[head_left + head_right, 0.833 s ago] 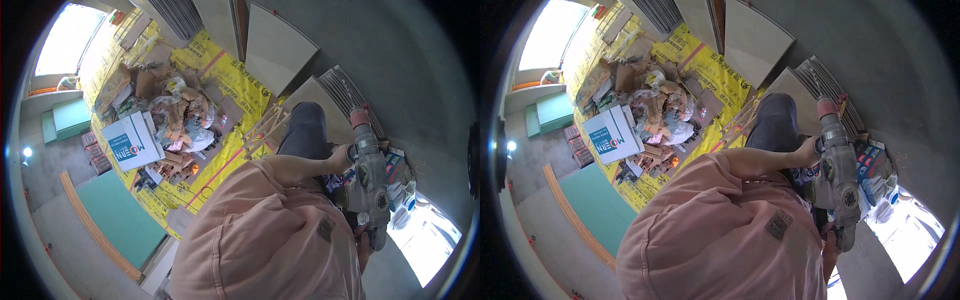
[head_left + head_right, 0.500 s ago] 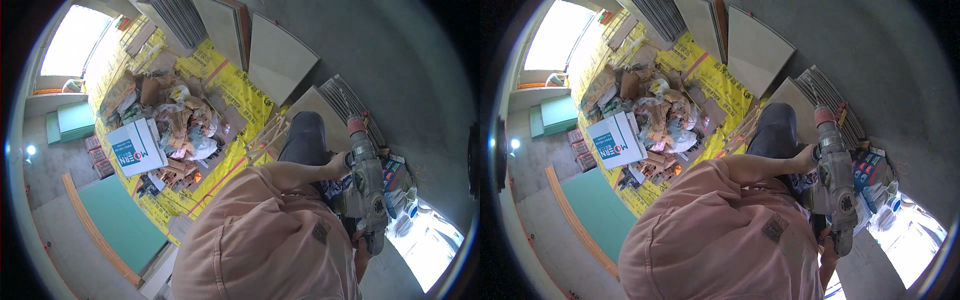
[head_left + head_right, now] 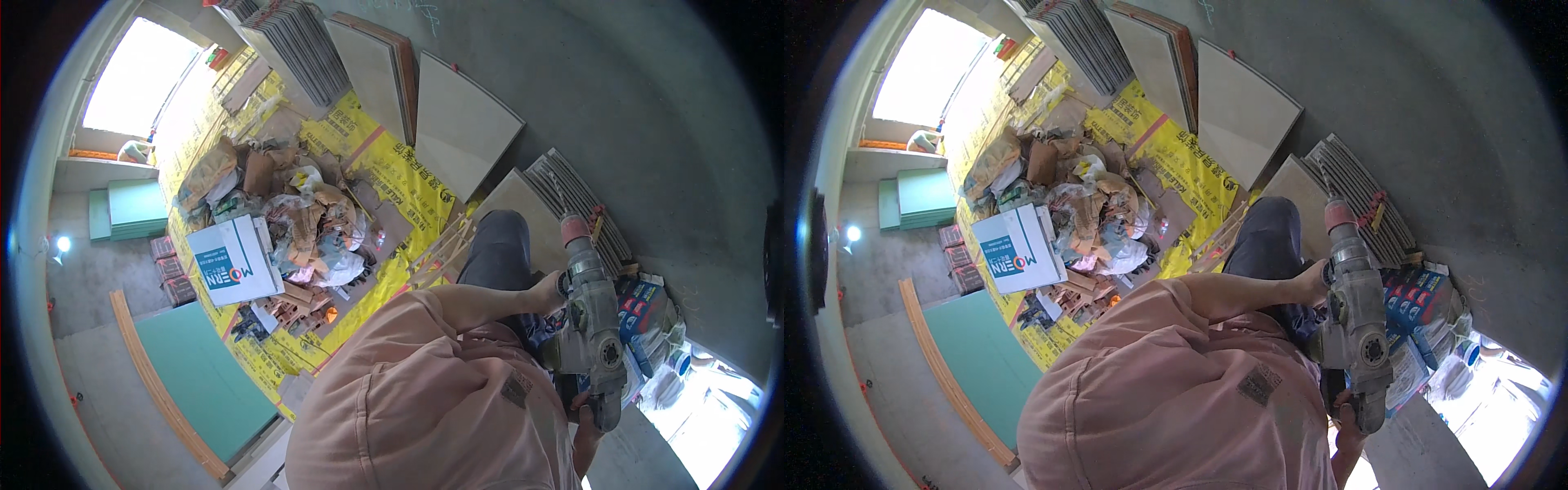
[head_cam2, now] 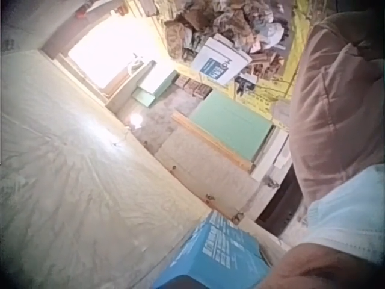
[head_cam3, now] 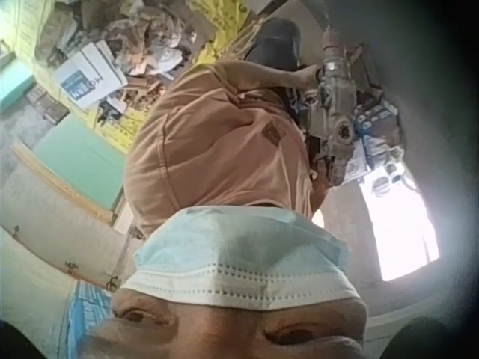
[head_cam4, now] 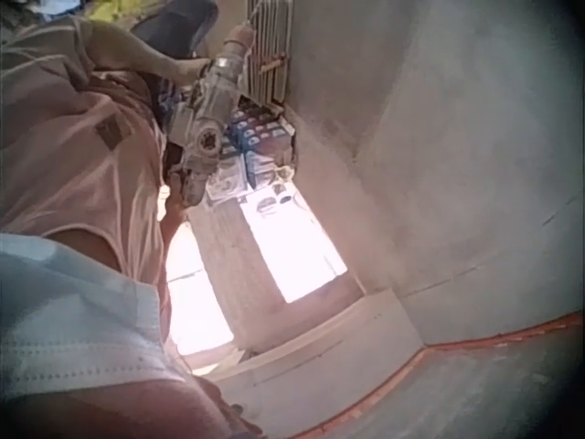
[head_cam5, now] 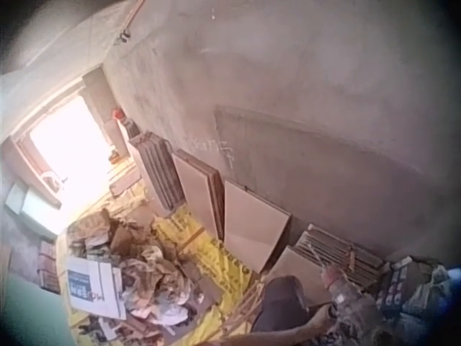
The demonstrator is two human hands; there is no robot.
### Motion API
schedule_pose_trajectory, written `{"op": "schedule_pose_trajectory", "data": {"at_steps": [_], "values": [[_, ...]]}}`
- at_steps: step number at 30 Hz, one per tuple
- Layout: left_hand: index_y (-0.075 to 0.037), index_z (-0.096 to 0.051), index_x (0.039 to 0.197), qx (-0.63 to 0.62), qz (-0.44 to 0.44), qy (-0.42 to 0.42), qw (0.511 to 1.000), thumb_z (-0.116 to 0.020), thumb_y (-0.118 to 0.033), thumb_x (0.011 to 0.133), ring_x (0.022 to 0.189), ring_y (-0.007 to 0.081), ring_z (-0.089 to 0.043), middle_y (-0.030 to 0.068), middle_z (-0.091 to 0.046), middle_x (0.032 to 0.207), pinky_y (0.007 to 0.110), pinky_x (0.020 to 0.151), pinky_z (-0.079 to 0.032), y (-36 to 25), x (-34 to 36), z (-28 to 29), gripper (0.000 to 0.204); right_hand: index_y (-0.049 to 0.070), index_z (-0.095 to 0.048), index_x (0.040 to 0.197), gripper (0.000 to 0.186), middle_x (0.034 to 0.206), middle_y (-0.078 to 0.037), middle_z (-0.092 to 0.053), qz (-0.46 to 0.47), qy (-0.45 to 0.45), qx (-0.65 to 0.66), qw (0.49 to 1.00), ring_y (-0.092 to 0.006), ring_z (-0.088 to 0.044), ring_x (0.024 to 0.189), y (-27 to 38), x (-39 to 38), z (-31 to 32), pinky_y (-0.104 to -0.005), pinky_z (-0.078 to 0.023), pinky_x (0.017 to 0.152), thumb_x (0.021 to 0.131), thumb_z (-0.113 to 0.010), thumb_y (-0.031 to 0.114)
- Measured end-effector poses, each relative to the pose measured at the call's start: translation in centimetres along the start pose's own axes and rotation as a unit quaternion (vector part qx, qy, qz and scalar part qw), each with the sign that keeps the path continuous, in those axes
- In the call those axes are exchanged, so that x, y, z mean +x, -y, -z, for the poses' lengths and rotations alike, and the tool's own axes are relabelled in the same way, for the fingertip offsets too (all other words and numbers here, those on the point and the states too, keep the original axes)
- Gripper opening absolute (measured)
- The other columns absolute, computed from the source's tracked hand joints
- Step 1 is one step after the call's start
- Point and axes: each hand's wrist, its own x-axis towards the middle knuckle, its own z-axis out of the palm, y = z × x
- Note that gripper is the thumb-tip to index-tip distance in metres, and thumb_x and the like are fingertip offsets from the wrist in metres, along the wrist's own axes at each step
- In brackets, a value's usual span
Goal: Drilling a line or series of holes into a concrete ceiling using a hammer drill.
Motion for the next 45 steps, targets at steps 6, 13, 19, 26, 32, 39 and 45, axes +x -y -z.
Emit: {"op": "schedule_pose_trajectory", "data": {"at_steps": [6, 13, 19, 26, 32, 39, 45], "values": [[-0.002, -0.067, 0.102, -0.038, -0.008, -0.014, 0.999, -0.068, -0.006, 0.089, 0.064, 0.0191, -0.065, 0.0085, -0.07, 0.079, 0.037, 0.059, -0.051, -0.7, -0.5, 0.0, 0.014, 0.002, -0.062, 0.111, 0.06, 0.082, -0.004, -0.063, 0.002, -0.002, 0.047, 0.999, -0.0159, -0.06, 0.074, -0.8, -0.2, 0.4, -0.0317, -0.048, 0.067, 0.084, -0.083, 0.051], [-0.003, -0.068, 0.112, 0.006, 0.055, 0.029, 0.998, -0.067, -0.01, 0.095, 0.085, 0.0165, -0.066, 0.0071, -0.074, 0.095, 0.036, 0.078, -0.054, -2.8, -1.0, 0.8, 0.018, 0.003, -0.064, 0.102, 0.039, 0.082, -0.004, -0.064, -0.007, -0.01, 0.071, 0.997, -0.0164, -0.061, 0.074, -0.9, -0.1, 0.5, -0.032, -0.048, 0.067, 0.082, -0.079, 0.033], [-0.004, -0.068, 0.113, -0.068, 0.047, 0.019, 0.996, -0.067, -0.008, 0.095, 0.085, 0.0178, -0.067, 0.0078, -0.073, 0.095, 0.036, 0.075, -0.055, -4.0, -1.4, 0.5, 0.019, 0.003, -0.065, 0.097, 0.031, 0.081, -0.004, -0.064, -0.034, -0.006, 0.06, 0.998, -0.0166, -0.061, 0.074, -1.8, -0.4, 1.3, -0.0325, -0.049, 0.068, 0.079, -0.075, 0.026], [-0.005, -0.068, 0.112, -0.021, 0.058, 0.025, 0.998, -0.066, -0.006, 0.093, 0.079, 0.0173, -0.067, 0.0079, -0.072, 0.091, 0.036, 0.07, -0.055, -6.9, -2.0, 1.0, 0.02, -0.001, -0.056, 0.114, 0.047, 0.072, -0.003, -0.057, -0.04, 0.004, 0.052, 0.998, -0.0153, -0.058, 0.067, -3.1, -0.8, 1.7, -0.0315, -0.049, 0.067, 0.087, -0.071, 0.034], [-0.003, -0.067, 0.113, 0.05, -0.085, 0.005, 0.995, -0.065, -0.007, 0.096, 0.082, 0.0187, -0.069, 0.0076, -0.074, 0.095, 0.035, 0.075, -0.055, -5.1, -1.6, 0.6, 0.018, 0.0, -0.057, 0.107, 0.04, 0.072, -0.003, -0.058, -0.033, -0.005, 0.063, 0.997, -0.0158, -0.058, 0.067, -2.8, -0.3, 1.4, -0.0322, -0.049, 0.069, 0.086, -0.07, 0.031], [-0.003, -0.067, 0.114, 0.064, 0.099, 0.064, 0.991, -0.066, -0.009, 0.095, 0.086, 0.0182, -0.068, 0.0087, -0.072, 0.095, 0.035, 0.077, -0.055, -5.1, -1.7, 1.5, 0.02, 0.001, -0.059, 0.1, 0.032, 0.073, -0.004, -0.059, -0.029, -0.008, 0.064, 0.998, -0.0164, -0.058, 0.068, -2.2, 0.2, 1.0, -0.0331, -0.049, 0.07, 0.084, -0.068, 0.027], [-0.004, -0.067, 0.105, 0.033, -0.016, 0.006, 0.999, -0.073, -0.006, 0.085, 0.067, 0.0186, -0.065, 0.0073, -0.07, 0.08, 0.038, 0.064, -0.053, -1.9, -0.5, 0.1, 0.02, 0.002, -0.06, 0.093, 0.025, 0.074, -0.004, -0.059, -0.032, -0.014, 0.07, 0.997, -0.0169, -0.058, 0.069, -2.5, -0.3, 1.1, -0.0338, -0.05, 0.072, 0.082, -0.066, 0.024]]}}
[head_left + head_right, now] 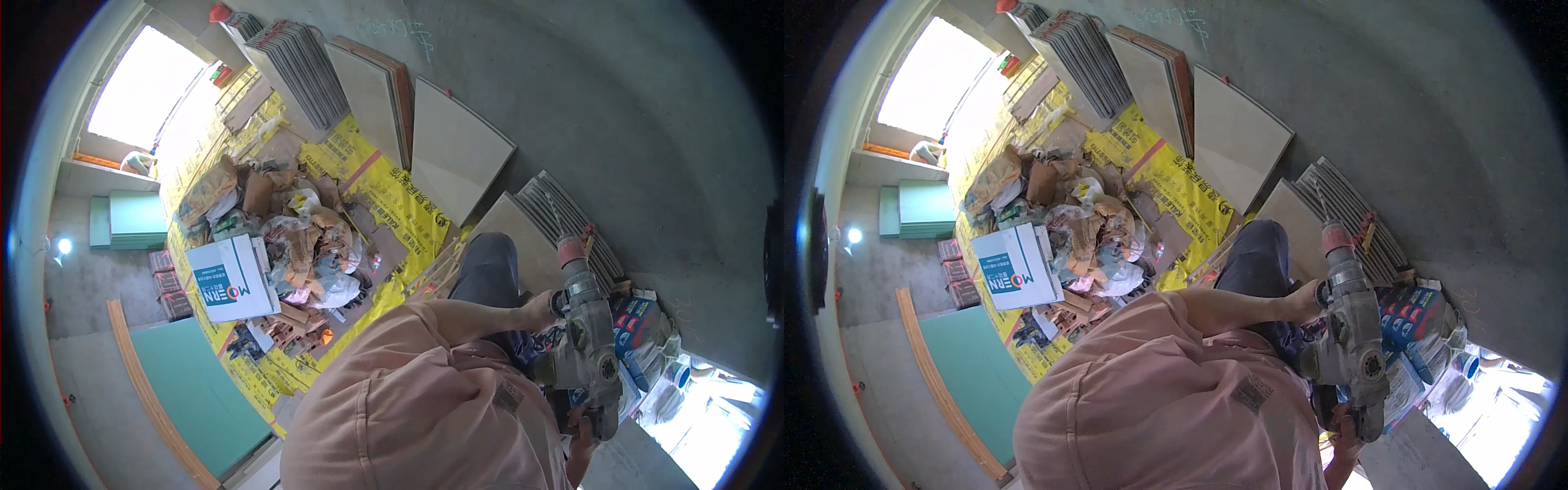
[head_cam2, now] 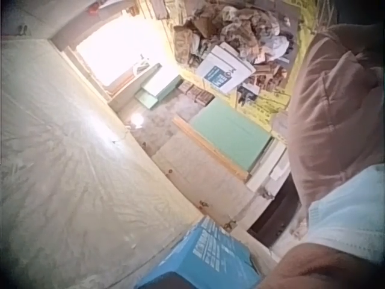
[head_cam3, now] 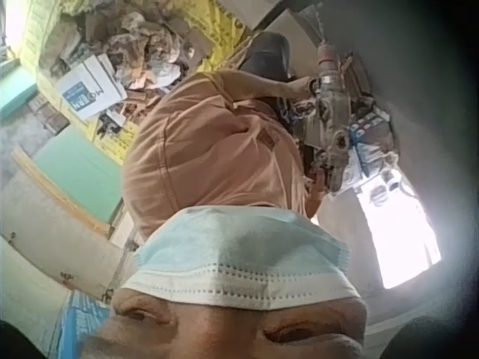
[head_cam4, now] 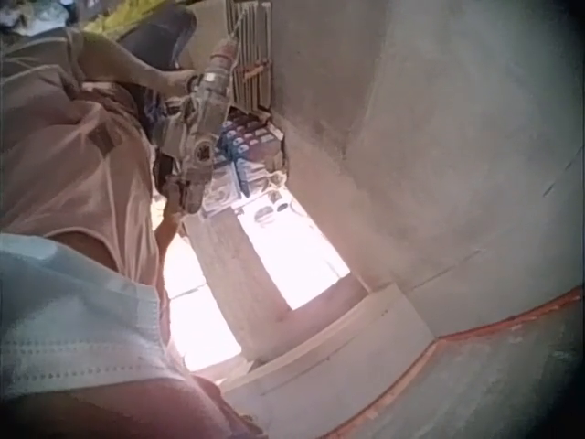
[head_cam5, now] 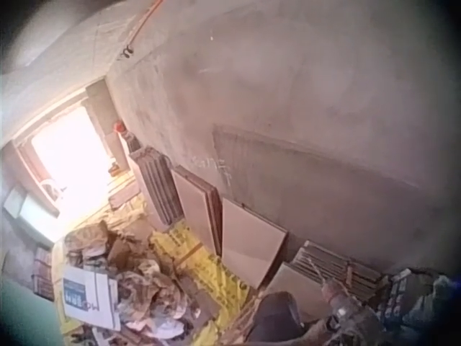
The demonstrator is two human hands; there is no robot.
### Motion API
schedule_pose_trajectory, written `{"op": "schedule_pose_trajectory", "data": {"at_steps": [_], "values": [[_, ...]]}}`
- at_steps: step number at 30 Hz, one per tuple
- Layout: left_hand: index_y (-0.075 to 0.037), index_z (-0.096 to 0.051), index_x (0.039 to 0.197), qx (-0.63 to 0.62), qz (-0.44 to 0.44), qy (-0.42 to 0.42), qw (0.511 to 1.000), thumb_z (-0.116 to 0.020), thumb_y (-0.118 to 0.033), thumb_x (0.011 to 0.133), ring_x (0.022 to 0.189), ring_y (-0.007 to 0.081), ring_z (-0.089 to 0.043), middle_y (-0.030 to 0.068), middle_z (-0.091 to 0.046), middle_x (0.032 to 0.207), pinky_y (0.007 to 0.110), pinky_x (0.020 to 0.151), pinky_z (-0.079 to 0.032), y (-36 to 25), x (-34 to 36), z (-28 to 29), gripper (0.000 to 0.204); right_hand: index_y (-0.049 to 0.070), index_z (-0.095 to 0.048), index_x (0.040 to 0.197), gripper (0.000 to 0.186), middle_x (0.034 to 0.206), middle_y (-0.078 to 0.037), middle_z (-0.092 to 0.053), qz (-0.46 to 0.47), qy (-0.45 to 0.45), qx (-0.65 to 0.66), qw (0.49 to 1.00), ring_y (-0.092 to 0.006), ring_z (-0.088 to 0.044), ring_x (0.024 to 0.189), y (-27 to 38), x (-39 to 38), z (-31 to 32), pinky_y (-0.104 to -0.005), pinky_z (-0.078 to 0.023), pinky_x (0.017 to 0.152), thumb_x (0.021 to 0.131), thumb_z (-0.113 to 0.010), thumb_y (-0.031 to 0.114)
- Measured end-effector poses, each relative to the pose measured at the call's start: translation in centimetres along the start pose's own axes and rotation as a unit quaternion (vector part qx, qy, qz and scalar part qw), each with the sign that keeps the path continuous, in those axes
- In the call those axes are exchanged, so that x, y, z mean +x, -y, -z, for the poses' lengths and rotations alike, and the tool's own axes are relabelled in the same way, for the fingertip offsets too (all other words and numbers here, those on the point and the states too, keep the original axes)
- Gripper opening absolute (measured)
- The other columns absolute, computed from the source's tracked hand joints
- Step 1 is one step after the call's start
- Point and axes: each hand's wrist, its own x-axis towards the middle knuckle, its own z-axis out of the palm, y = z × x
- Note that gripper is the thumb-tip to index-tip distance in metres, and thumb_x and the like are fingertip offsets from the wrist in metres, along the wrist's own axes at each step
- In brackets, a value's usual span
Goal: Drilling a line or series of holes into a concrete ceiling using a hammer drill.
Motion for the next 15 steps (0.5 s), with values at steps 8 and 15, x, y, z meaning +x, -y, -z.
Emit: {"op": "schedule_pose_trajectory", "data": {"at_steps": [8, 15], "values": [[-0.007, -0.068, 0.104, 0.037, -0.013, 0.006, 0.999, -0.072, -0.009, 0.086, 0.063, 0.0205, -0.064, 0.007, -0.069, 0.075, 0.038, 0.062, -0.052, 0.8, 0.5, -0.5, 0.018, 0.004, -0.062, 0.085, 0.017, 0.074, -0.005, -0.059, -0.007, -0.007, 0.016, 1.0, -0.0173, -0.058, 0.069, 0.3, -0.4, 0.2, -0.0346, -0.05, 0.073, 0.081, -0.064, 0.02], [-0.005, -0.066, 0.114, 0.033, 0.045, 0.033, 0.998, -0.067, -0.016, 0.096, 0.085, 0.0239, -0.068, 0.0088, -0.072, 0.093, 0.039, 0.079, -0.056, -2.2, -0.6, 0.2, 0.021, 0.003, -0.061, 0.088, 0.019, 0.071, -0.004, -0.058, -0.017, -0.028, 0.017, 0.999, -0.0163, -0.056, 0.065, -0.6, -0.7, 0.6, -0.0327, -0.049, 0.069, 0.083, -0.065, 0.021]]}}
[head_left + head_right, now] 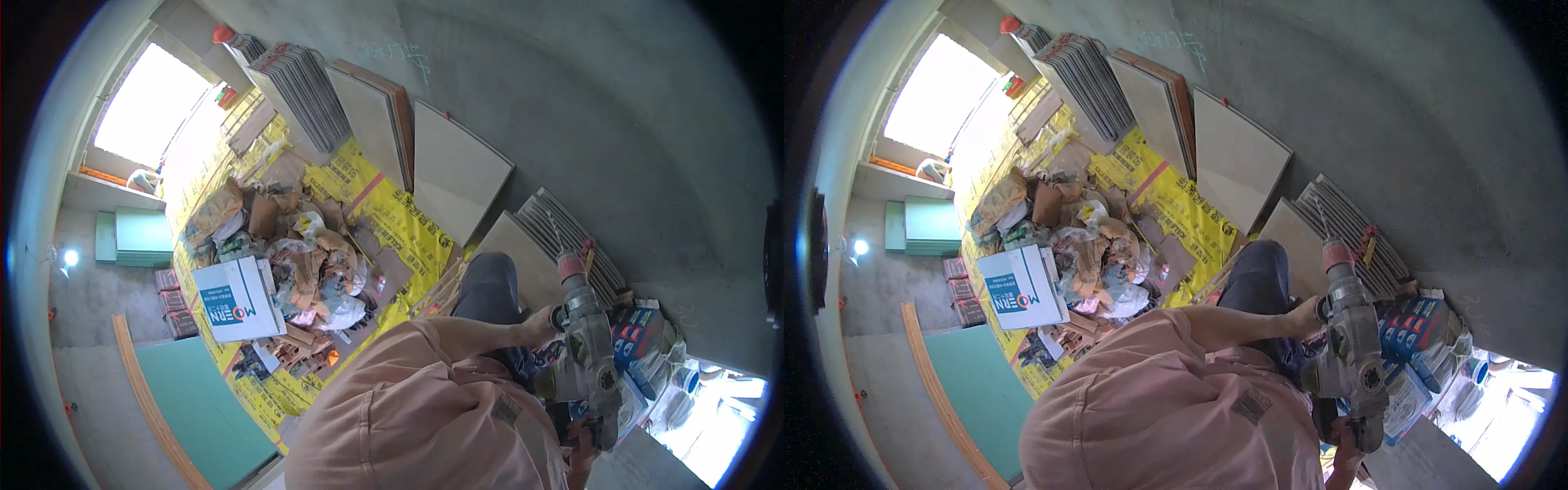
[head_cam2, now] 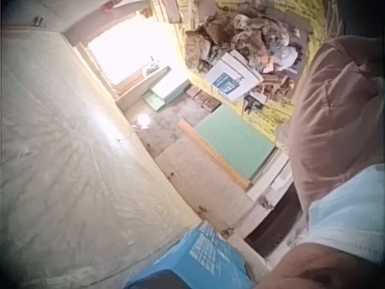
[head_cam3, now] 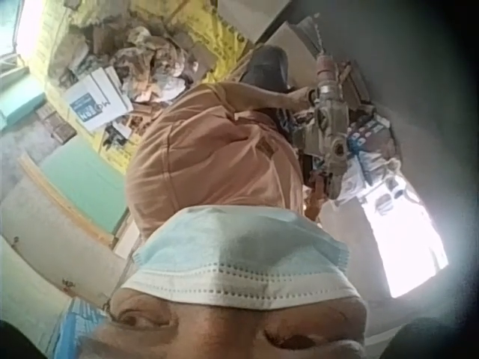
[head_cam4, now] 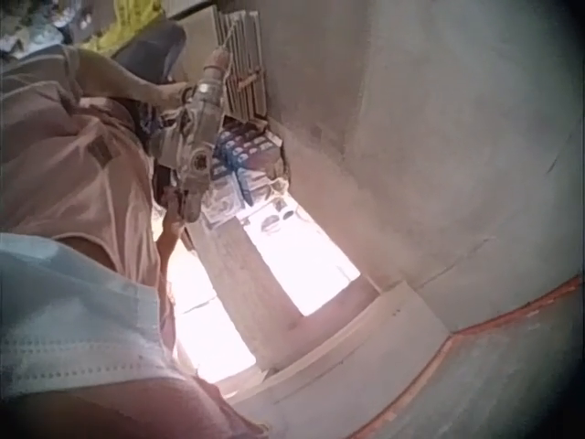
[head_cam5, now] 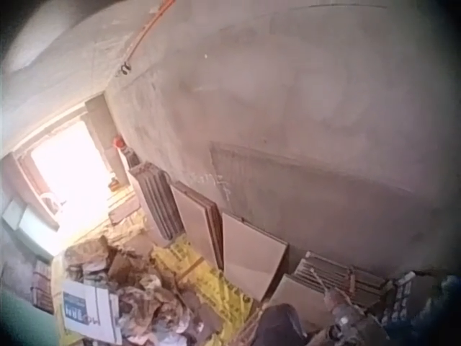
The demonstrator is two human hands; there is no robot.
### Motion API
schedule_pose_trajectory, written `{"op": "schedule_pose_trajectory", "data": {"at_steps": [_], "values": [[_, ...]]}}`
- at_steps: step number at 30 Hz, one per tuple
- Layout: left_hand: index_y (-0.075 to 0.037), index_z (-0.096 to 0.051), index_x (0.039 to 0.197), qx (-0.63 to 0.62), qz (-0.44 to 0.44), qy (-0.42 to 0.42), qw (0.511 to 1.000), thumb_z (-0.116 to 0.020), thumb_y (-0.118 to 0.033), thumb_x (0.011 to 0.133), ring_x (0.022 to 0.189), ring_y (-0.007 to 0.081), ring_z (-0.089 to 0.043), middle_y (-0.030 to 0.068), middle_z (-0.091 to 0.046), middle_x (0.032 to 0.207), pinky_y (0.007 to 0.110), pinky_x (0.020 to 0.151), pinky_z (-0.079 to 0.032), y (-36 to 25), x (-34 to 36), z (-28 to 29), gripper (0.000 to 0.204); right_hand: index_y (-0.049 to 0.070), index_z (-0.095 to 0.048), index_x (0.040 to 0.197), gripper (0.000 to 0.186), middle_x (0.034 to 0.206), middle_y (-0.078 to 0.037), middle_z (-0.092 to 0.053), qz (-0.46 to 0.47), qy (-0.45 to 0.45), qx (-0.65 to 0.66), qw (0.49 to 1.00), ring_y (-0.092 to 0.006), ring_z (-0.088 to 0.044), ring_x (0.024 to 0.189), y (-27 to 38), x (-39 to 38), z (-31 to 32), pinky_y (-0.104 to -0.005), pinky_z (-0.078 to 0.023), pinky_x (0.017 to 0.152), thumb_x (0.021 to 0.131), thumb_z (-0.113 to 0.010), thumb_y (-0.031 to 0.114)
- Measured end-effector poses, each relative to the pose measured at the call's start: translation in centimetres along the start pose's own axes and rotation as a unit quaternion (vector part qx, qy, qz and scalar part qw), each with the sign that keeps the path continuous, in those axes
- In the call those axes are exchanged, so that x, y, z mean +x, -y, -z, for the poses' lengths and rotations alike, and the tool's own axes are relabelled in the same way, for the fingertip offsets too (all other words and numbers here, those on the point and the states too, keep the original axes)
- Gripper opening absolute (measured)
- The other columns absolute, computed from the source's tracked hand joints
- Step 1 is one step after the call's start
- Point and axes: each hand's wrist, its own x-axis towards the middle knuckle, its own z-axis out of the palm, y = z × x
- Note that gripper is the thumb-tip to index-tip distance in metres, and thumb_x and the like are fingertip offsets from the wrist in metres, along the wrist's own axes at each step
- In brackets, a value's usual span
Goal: Drilling a line or series of holes into a concrete ceiling using a hammer drill.
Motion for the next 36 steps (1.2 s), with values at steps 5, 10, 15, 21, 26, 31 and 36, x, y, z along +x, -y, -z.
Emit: {"op": "schedule_pose_trajectory", "data": {"at_steps": [5, 10, 15, 21, 26, 31, 36], "values": [[-0.004, -0.067, 0.11, -0.013, -0.038, -0.03, 0.999, -0.071, -0.007, 0.081, 0.085, 0.0233, -0.066, 0.0112, -0.072, 0.093, 0.04, 0.085, -0.053, 2.4, 1.2, -1.1, 0.029, 0.002, -0.063, 0.087, 0.018, 0.07, -0.005, -0.06, -0.019, -0.043, 0.012, 0.999, -0.0171, -0.059, 0.066, -1.3, 0.1, 0.3, -0.0323, -0.048, 0.069, 0.083, -0.065, 0.02], [-0.005, -0.068, 0.11, -0.04, -0.071, -0.034, 0.996, -0.072, -0.004, 0.082, 0.089, 0.0221, -0.067, 0.0099, -0.073, 0.094, 0.039, 0.087, -0.052, 1.1, 0.6, -0.7, 0.028, 0.002, -0.063, 0.087, 0.018, 0.07, -0.005, -0.061, -0.006, -0.025, 0.004, 1.0, -0.017, -0.059, 0.066, -1.7, 1.2, -0.2, -0.0323, -0.048, 0.068, 0.082, -0.066, 0.02], [-0.005, -0.067, 0.118, -0.005, 0.031, 0.021, 0.999, -0.069, -0.008, 0.091, 0.096, 0.0205, -0.067, 0.0086, -0.074, 0.106, 0.038, 0.092, -0.052, -2.6, -0.6, 0.3, 0.028, 0.002, -0.063, 0.088, 0.019, 0.07, -0.005, -0.061, -0.002, -0.019, 0.003, 1.0, -0.0169, -0.059, 0.066, -1.4, 1.7, -0.8, -0.0322, -0.048, 0.068, 0.082, -0.066, 0.02], [-0.004, -0.067, 0.118, -0.066, -0.027, 0.006, 0.997, -0.07, -0.009, 0.093, 0.1, 0.0203, -0.066, 0.0083, -0.074, 0.109, 0.038, 0.094, -0.051, -4.0, -1.6, 0.5, 0.026, 0.002, -0.063, 0.089, 0.019, 0.07, -0.005, -0.061, 0.004, -0.015, -0.004, 1.0, -0.0168, -0.06, 0.066, -1.3, 2.0, -0.7, -0.0321, -0.049, 0.067, 0.082, -0.067, 0.02], [-0.004, -0.066, 0.118, -0.031, -0.017, -0.006, 0.999, -0.07, -0.01, 0.093, 0.101, 0.0216, -0.066, 0.011, -0.074, 0.111, 0.039, 0.095, -0.051, -4.4, -1.8, 0.5, 0.026, 0.003, -0.063, 0.09, 0.02, 0.071, -0.005, -0.061, 0.007, -0.014, -0.006, 1.0, -0.0167, -0.06, 0.066, -1.3, 2.2, -0.6, -0.0321, -0.049, 0.067, 0.082, -0.067, 0.02], [-0.004, -0.067, 0.118, -0.027, 0.008, -0.007, 1.0, -0.069, -0.01, 0.093, 0.102, 0.0212, -0.067, 0.0113, -0.074, 0.111, 0.038, 0.095, -0.051, -3.5, -1.5, 0.3, 0.026, 0.003, -0.063, 0.091, 0.02, 0.071, -0.005, -0.062, 0.008, -0.013, -0.008, 1.0, -0.0166, -0.06, 0.066, -1.2, 2.2, -0.8, -0.032, -0.049, 0.067, 0.081, -0.068, 0.02], [-0.004, -0.066, 0.119, -0.157, -0.054, -0.03, 0.986, -0.069, -0.007, 0.092, 0.101, 0.0201, -0.066, 0.0111, -0.074, 0.11, 0.038, 0.095, -0.051, -2.9, -1.5, -0.3, 0.027, 0.003, -0.063, 0.092, 0.021, 0.071, -0.005, -0.062, 0.009, -0.015, -0.01, 1.0, -0.0165, -0.06, 0.066, -1.1, 2.1, -0.8, -0.032, -0.049, 0.066, 0.081, -0.068, 0.019]]}}
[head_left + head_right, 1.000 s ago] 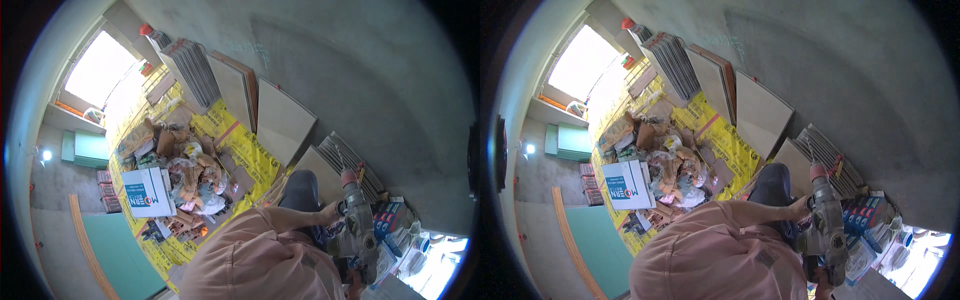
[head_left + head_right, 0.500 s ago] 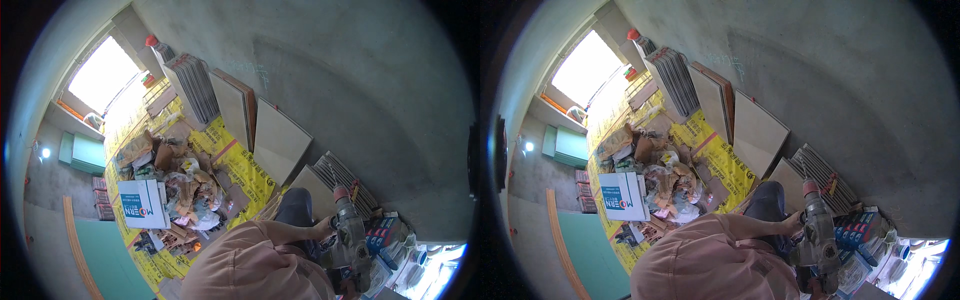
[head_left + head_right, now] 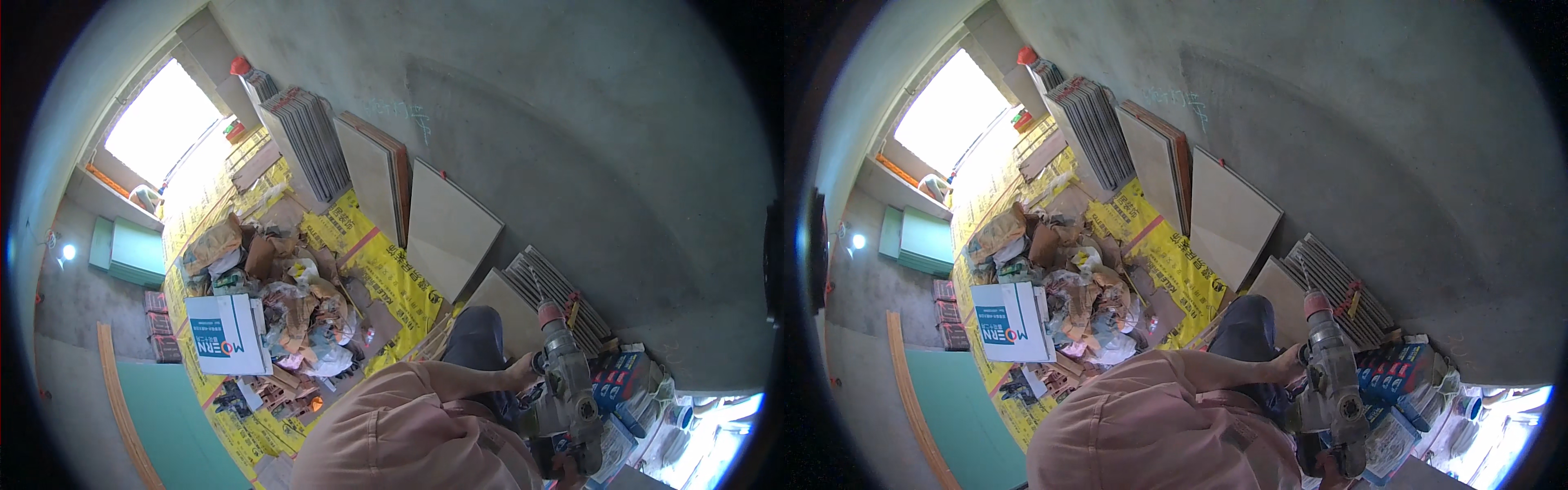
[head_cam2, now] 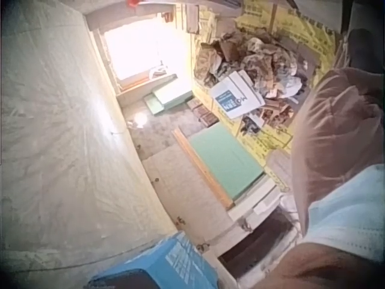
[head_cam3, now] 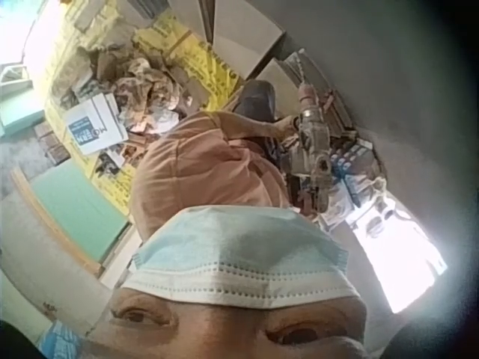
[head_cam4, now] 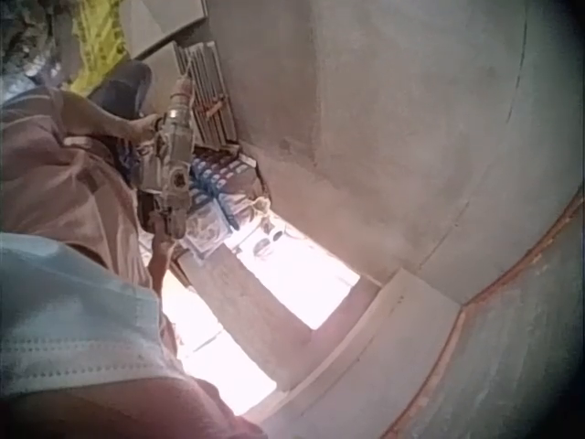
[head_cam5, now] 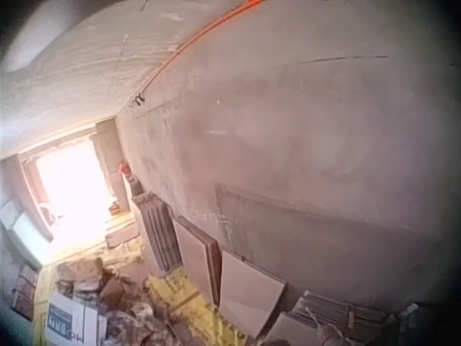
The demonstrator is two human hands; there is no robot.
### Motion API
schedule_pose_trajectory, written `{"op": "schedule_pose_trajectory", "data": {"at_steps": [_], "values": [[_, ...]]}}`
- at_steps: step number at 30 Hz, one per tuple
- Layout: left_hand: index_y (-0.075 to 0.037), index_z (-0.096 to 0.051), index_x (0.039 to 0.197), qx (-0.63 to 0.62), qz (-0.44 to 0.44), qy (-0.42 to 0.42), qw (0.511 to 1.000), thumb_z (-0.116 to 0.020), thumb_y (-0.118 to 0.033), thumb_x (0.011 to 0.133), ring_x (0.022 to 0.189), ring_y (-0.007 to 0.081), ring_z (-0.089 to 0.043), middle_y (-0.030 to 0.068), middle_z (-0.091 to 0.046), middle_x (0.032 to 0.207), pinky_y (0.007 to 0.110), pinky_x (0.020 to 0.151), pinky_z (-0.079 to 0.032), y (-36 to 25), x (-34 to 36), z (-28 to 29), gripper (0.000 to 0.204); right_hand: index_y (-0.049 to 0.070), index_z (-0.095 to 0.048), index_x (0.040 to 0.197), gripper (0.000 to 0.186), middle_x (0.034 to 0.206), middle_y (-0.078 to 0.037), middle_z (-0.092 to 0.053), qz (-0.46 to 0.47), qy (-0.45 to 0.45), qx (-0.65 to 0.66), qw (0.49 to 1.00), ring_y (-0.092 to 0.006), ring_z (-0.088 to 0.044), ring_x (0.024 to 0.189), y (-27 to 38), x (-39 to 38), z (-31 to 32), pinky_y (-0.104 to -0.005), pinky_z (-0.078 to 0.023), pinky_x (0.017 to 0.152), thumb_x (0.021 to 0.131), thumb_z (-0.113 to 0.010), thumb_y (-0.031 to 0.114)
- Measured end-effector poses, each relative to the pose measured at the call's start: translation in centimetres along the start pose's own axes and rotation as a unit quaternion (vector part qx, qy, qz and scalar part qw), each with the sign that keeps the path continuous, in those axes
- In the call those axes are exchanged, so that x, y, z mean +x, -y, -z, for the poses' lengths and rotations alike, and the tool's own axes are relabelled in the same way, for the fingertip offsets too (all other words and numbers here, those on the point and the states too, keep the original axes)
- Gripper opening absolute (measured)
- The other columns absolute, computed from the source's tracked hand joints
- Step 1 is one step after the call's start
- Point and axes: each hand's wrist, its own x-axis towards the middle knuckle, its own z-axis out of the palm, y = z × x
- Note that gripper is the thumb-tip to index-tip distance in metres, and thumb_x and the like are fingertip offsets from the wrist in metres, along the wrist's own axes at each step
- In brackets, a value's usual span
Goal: Drilling a line or series of holes into a concrete ceiling using a hammer drill.
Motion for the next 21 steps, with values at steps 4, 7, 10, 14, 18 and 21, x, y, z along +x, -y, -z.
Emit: {"op": "schedule_pose_trajectory", "data": {"at_steps": [4, 7, 10, 14, 18, 21], "values": [[-0.005, -0.066, 0.12, 0.023, 0.098, 0.022, 0.995, -0.07, -0.007, 0.091, 0.101, 0.0197, -0.066, 0.0106, -0.074, 0.111, 0.038, 0.095, -0.051, -0.5, -0.2, 0.3, 0.029, 0.003, -0.063, 0.092, 0.021, 0.071, -0.005, -0.062, -0.002, -0.001, 0.0, 1.0, -0.0164, -0.061, 0.066, 0.0, -0.2, 0.0, -0.0319, -0.049, 0.066, 0.081, -0.069, 0.019], [-0.005, -0.066, 0.12, 0.073, 0.07, 0.035, 0.994, -0.071, -0.008, 0.091, 0.101, 0.0198, -0.066, 0.0105, -0.074, 0.111, 0.037, 0.095, -0.051, -0.9, -0.2, 0.6, 0.029, 0.003, -0.063, 0.093, 0.021, 0.071, -0.005, -0.062, -0.002, -0.002, -0.001, 1.0, -0.0163, -0.061, 0.066, -0.1, -0.3, 0.1, -0.0319, -0.049, 0.066, 0.081, -0.069, 0.019], [-0.005, -0.066, 0.12, 0.078, 0.024, 0.027, 0.996, -0.07, -0.009, 0.092, 0.101, 0.0199, -0.066, 0.0106, -0.074, 0.111, 0.037, 0.095, -0.051, -1.1, -0.3, 0.6, 0.029, 0.003, -0.064, 0.093, 0.022, 0.071, -0.005, -0.062, -0.002, -0.003, -0.001, 1.0, -0.0163, -0.061, 0.066, 0.0, -0.4, 0.1, -0.0319, -0.049, 0.065, 0.081, -0.069, 0.019], [-0.005, -0.065, 0.121, 0.109, -0.01, 0.035, 0.993, -0.068, -0.008, 0.094, 0.095, 0.0184, -0.066, 0.0083, -0.073, 0.105, 0.037, 0.086, -0.053, -0.9, -0.2, 0.6, 0.028, 0.003, -0.064, 0.094, 0.022, 0.071, -0.005, -0.063, -0.001, -0.004, 0.0, 1.0, -0.0162, -0.061, 0.066, 0.0, -0.5, 0.2, -0.0318, -0.049, 0.065, 0.08, -0.07, 0.019], [-0.005, -0.067, 0.121, 0.163, -0.012, 0.032, 0.986, -0.067, -0.011, 0.096, 0.101, 0.0181, -0.065, 0.0087, -0.074, 0.112, 0.038, 0.093, -0.051, 0.0, 0.1, 0.8, 0.026, 0.003, -0.064, 0.094, 0.023, 0.071, -0.005, -0.063, 0.0, -0.006, 0.002, 1.0, -0.0161, -0.061, 0.066, -0.2, -0.7, 0.2, -0.0318, -0.049, 0.065, 0.08, -0.07, 0.019], [-0.006, -0.067, 0.12, 0.122, 0.002, 0.026, 0.992, -0.067, -0.011, 0.096, 0.098, 0.0176, -0.066, 0.0094, -0.074, 0.109, 0.038, 0.09, -0.052, 1.6, 0.6, 0.9, 0.025, 0.003, -0.064, 0.095, 0.023, 0.071, -0.005, -0.063, 0.0, -0.008, 0.003, 1.0, -0.016, -0.061, 0.066, -0.4, -1.0, 0.2, -0.0317, -0.05, 0.065, 0.08, -0.07, 0.019]]}}
